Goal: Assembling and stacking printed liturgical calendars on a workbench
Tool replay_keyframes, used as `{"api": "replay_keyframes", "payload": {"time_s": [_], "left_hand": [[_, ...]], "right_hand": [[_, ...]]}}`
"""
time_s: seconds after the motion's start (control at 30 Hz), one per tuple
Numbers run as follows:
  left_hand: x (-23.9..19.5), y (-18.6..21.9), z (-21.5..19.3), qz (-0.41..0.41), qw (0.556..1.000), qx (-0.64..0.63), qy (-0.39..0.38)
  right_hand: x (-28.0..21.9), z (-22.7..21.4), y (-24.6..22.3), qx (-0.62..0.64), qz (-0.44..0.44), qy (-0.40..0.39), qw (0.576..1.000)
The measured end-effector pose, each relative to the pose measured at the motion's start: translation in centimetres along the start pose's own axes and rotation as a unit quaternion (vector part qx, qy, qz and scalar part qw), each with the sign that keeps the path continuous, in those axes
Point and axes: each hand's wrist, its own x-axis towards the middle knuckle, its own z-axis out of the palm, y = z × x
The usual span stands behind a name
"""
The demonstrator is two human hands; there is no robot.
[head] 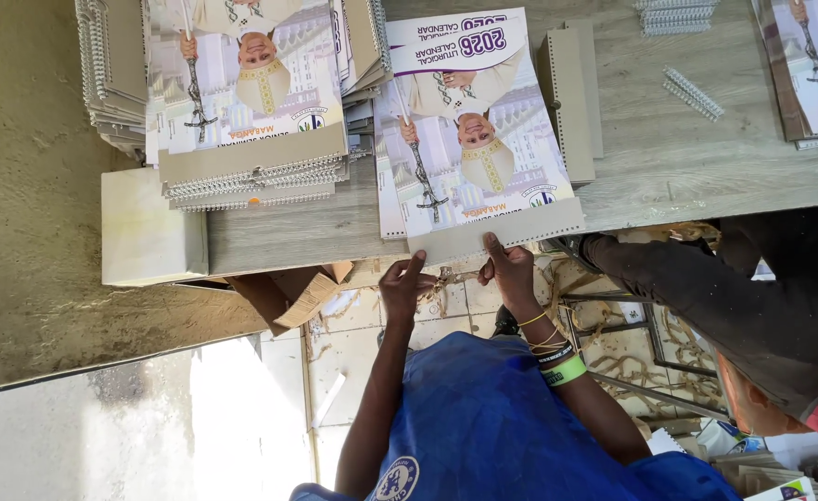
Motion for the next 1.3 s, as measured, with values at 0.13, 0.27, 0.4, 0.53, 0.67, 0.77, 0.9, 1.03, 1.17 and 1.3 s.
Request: {"api": "replay_keyframes", "payload": {"time_s": [0.13, 0.27, 0.4, 0.53, 0.67, 0.77, 0.9, 1.03, 1.17, 1.3], "left_hand": [[3.0, -7.7, 0.8, -0.007, 0.962, -0.166, -0.217], [1.6, -5.0, 4.4, -0.023, 0.977, -0.156, -0.142], [0.7, -3.3, 5.1, -0.026, 0.991, -0.110, -0.078], [-0.2, -3.1, 5.1, -0.021, 0.990, -0.122, -0.061], [-0.4, -3.4, 5.4, 0.000, 0.990, -0.126, -0.056], [-0.3, -3.8, 5.3, 0.007, 0.991, -0.121, -0.049], [0.4, -4.3, 5.0, 0.006, 0.989, -0.146, -0.019], [0.9, -3.8, 3.4, 0.006, 0.989, -0.148, 0.008], [1.9, -2.9, 2.8, 0.020, 0.986, -0.162, 0.033], [10.7, -12.8, -1.2, -0.100, 0.916, -0.348, -0.174]], "right_hand": [[0.3, -0.2, -0.7, -0.039, 0.023, -0.010, 0.999], [-1.2, -1.7, -5.4, -0.087, 0.093, -0.183, 0.975], [0.8, -6.7, -13.3, -0.100, 0.009, -0.415, 0.904], [14.6, -15.4, -16.5, -0.102, -0.163, -0.254, 0.948], [28.3, -25.1, -16.1, -0.595, -0.186, 0.068, 0.779], [29.2, -25.8, -15.3, -0.708, -0.089, 0.090, 0.695], [27.6, -24.6, -10.6, -0.738, -0.223, 0.173, 0.613], [25.2, -23.8, -9.6, -0.712, -0.264, 0.201, 0.619], [22.8, -22.6, -10.6, -0.592, -0.228, 0.115, 0.764], [11.4, -13.6, -16.0, -0.333, -0.232, -0.144, 0.903]]}}
